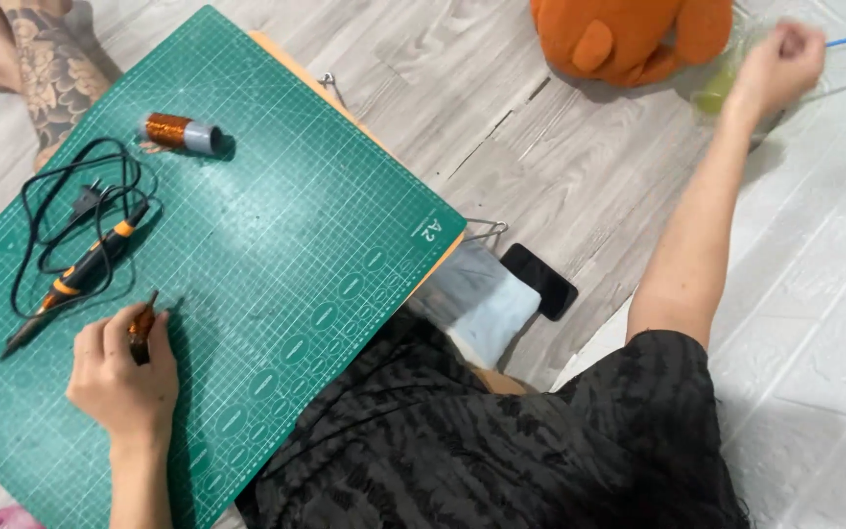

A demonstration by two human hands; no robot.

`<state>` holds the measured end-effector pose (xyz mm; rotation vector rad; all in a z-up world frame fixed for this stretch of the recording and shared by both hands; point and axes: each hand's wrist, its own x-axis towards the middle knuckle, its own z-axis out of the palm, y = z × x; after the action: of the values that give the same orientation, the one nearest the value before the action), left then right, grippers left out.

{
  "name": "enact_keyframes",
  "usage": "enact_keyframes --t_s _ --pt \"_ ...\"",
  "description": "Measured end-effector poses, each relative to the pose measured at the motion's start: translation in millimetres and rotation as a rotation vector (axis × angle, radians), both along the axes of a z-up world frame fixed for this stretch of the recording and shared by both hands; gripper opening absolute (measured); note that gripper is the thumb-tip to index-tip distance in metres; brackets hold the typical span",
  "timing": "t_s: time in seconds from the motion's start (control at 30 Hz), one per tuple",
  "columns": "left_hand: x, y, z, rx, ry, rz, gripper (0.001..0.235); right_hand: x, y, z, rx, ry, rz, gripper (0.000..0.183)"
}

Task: Assembling small metal and electronic components, including a copper coil, using a soldering iron on a cutting mat.

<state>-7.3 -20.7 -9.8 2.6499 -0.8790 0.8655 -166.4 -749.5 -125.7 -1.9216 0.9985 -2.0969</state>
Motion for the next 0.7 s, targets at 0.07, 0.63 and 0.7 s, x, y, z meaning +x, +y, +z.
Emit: enact_keyframes --t_s 0.07,0.63,0.7 --pt "1 0 -2 0.016 -0.004 0.006 0.018 -25 -20 -30 0.486 -0.26 0.054 0.013" --pt "-4 -6 9 -0.082 0.035 0.072 0.023 -69 -152 -154 1.272 -0.766 1.596 0.03" --pt "-2 -6 13 -0.116 0.022 0.013 0.023 -94 -241 -230 1.325 -0.79 1.507 0.024"
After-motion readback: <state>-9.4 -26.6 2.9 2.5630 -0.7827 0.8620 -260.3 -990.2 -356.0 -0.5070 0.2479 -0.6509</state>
